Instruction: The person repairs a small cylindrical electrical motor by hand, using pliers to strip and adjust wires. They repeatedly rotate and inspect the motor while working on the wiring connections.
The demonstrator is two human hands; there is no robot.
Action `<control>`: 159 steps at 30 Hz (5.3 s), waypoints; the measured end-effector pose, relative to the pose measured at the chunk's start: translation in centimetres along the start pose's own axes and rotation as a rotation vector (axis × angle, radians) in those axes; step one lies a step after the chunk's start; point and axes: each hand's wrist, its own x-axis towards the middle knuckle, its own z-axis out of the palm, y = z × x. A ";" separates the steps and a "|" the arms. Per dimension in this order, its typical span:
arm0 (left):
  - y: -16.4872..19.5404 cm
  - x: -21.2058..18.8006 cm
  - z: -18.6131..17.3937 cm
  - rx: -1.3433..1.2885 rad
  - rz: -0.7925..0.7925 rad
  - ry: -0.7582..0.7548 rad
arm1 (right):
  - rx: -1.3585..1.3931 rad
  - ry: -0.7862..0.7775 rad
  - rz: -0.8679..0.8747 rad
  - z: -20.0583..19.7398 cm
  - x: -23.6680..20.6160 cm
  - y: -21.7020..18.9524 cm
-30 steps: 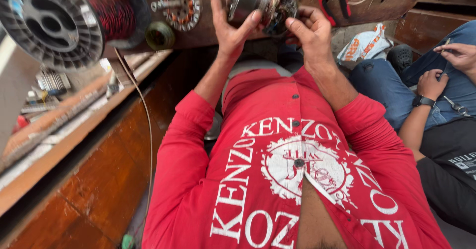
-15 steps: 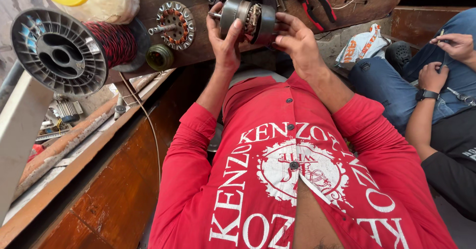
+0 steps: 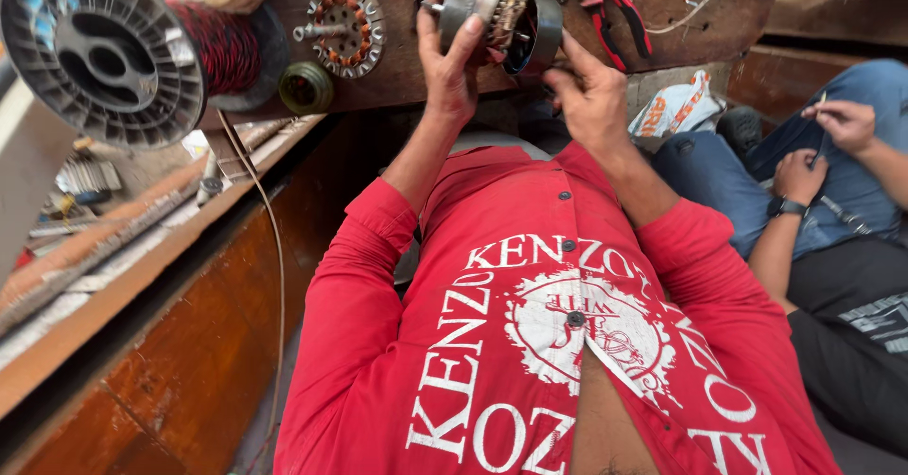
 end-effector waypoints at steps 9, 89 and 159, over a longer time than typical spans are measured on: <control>-1.5 -0.1 1.0 -0.205 -0.070 -0.022 | -0.084 -0.200 0.074 -4.4 0.8 -5.8; -1.1 0.6 7.3 -0.501 -0.579 -0.370 | -0.821 0.017 -0.612 -7.1 -2.1 -12.6; 0.7 2.1 9.9 -0.579 -0.312 -0.362 | -0.615 0.261 -0.790 -5.4 -0.3 -18.1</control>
